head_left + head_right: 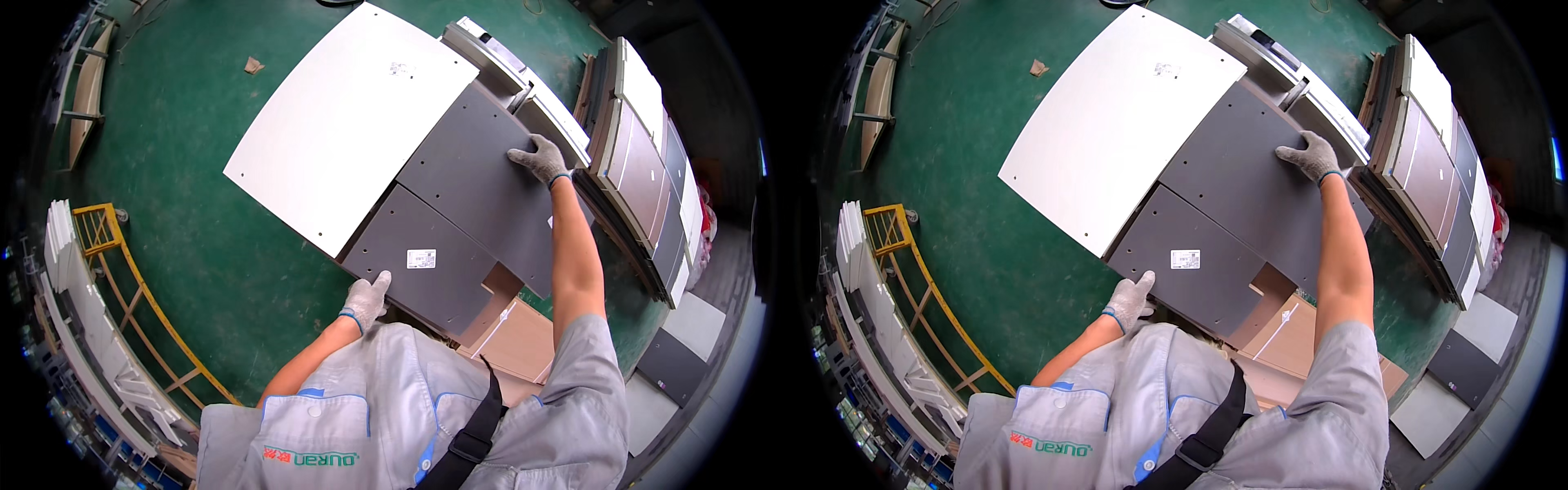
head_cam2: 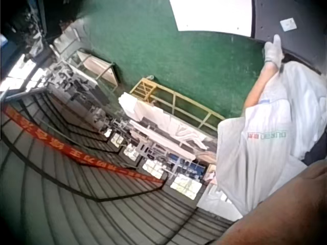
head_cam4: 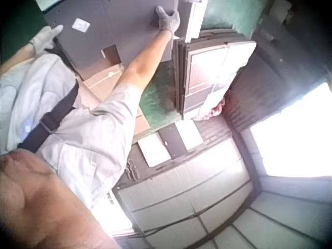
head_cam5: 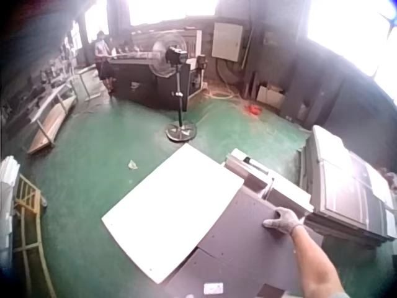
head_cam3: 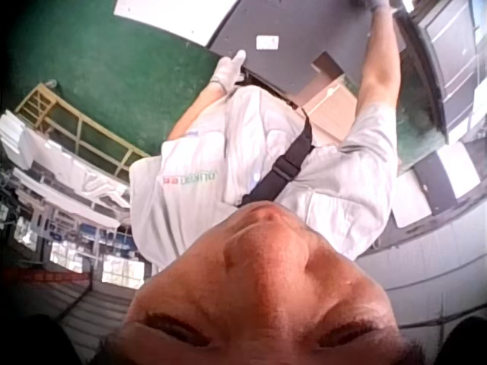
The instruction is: The person sorts and stacks various flat panels, including white, brown, and dark grey pieces, on a workbench in a workshop. They use a strap to secure a stack of brown panels and continue to organize different panel types into neat piles.
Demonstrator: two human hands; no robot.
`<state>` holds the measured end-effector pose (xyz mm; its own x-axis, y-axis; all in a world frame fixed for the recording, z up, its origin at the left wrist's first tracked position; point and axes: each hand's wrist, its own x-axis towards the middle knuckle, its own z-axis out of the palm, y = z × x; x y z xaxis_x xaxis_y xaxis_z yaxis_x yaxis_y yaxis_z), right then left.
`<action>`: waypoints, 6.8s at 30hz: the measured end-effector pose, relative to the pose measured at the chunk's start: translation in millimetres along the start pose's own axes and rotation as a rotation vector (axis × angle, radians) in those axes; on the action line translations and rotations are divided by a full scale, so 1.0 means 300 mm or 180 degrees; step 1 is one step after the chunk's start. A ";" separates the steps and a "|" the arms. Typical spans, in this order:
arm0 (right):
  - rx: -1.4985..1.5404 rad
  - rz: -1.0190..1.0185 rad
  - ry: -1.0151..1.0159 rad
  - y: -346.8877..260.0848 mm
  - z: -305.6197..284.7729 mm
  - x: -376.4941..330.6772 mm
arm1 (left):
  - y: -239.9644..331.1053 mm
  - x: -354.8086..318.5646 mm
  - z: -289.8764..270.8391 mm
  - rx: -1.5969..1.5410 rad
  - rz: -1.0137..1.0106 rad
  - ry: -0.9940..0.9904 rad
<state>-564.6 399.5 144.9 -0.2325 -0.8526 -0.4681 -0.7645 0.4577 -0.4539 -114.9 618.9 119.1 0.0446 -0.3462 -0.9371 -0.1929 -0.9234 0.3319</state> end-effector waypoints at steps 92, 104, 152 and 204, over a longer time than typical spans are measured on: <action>0.1781 -0.0048 -0.4284 -3.720 3.295 -1.885 | -1.787 -0.208 -4.169 -0.6218 0.2754 0.1762; 0.2427 0.0046 -0.3968 -4.587 4.049 -1.586 | -1.510 0.237 -5.427 -0.5915 0.2329 0.1957; -0.2818 -0.7403 -0.2642 -4.670 6.345 -4.963 | -4.146 -0.549 -5.205 -0.3050 -0.1973 0.4298; 0.1361 -0.1971 0.0011 -3.361 2.825 -2.414 | -1.579 -0.350 -4.102 -0.3069 0.3309 0.0921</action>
<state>884.2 769.4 299.1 0.1617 -0.9864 -0.0295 -0.4562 -0.0482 -0.8886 1178.1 888.2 193.1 0.5136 -0.8305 -0.2157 0.4571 0.0521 0.8879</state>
